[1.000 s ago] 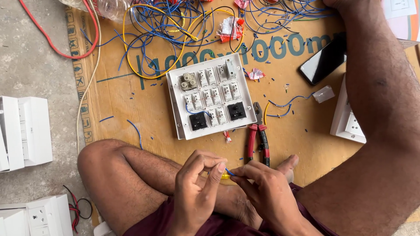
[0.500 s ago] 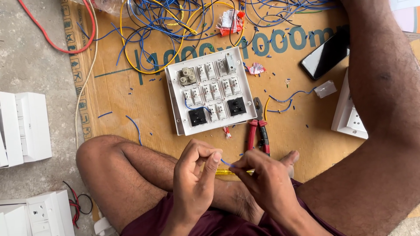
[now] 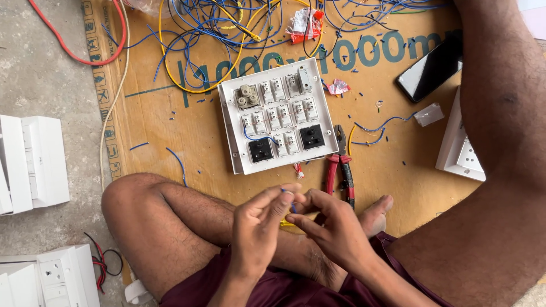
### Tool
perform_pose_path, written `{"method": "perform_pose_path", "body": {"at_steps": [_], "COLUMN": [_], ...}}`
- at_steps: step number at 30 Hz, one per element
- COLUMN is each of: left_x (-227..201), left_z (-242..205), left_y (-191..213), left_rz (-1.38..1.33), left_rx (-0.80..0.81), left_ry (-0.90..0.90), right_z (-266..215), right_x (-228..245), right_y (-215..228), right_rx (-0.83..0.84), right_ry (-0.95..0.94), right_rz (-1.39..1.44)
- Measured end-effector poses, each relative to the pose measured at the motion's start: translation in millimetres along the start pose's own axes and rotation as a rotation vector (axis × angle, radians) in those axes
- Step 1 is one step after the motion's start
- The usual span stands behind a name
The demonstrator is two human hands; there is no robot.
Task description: The person sits on a cardboard mat on the floor and wires an electrical switchboard. They strip insulation from blue wire ends using pliers, insert the wires into switch modules and sockets in the board, and tighten the terminals with a screwdriver, working on the modules one at a time.
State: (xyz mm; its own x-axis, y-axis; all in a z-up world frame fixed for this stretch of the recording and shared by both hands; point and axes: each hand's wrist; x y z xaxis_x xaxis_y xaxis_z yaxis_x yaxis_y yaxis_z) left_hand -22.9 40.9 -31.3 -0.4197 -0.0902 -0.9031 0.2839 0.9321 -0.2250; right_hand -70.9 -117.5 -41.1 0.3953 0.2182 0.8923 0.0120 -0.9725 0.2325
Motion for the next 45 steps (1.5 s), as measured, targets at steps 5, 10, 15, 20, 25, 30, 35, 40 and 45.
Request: {"method": "perform_pose_path", "body": {"at_steps": [5,10,15,20,25,30,35,40,45], "left_x": [-14.3,-27.3,-12.4,12.2,38.8,41.4,38.0,40.3,36.6], "left_z": [12.3,28.2,49.5,80.0,92.6,90.4,88.0,89.3,88.1], "left_y": [22.9,26.4,18.5,10.7,4.0,3.2,4.9,4.9,5.7], "left_rz": [0.213,0.671,0.960,1.023,1.047,1.037,1.037,1.015,1.018], "left_rx": [-0.194,-0.293,-0.124,-0.077,-0.053,-0.083,-0.072,-0.064,-0.050], "left_ry": [-0.240,-0.409,-0.609,-0.582,-0.598,-0.602,-0.584,-0.560,-0.563], "right_z": [1.2,2.4,11.2,23.9,49.4,64.8,69.8,71.6,73.9], "right_x": [-27.1,-56.4,-44.9,-2.8,7.7,15.3,-2.7,-6.4,8.0], "right_y": [-13.5,-29.4,-11.2,28.9,42.0,30.0,27.6,30.9,33.0], "right_rx": [0.009,0.248,0.070,-0.429,-0.452,-0.406,-0.407,-0.401,-0.292], "right_ry": [0.300,0.249,0.383,0.360,0.525,0.581,0.614,0.643,0.709], "right_rz": [-0.539,-0.950,-0.866,-0.366,-0.121,-0.077,-0.165,-0.213,-0.236]}}
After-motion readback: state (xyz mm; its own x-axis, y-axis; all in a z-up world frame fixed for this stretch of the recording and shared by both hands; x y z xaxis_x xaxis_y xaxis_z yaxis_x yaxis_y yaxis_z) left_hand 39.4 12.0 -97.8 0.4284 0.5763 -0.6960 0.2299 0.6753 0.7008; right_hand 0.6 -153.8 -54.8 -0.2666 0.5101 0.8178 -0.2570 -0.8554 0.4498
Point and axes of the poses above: each hand's wrist, its own z-axis towards the middle knuckle, its own y-axis out of the back of the hand, x = y × z, and after that the axes turned 1 degree about z, right-handed
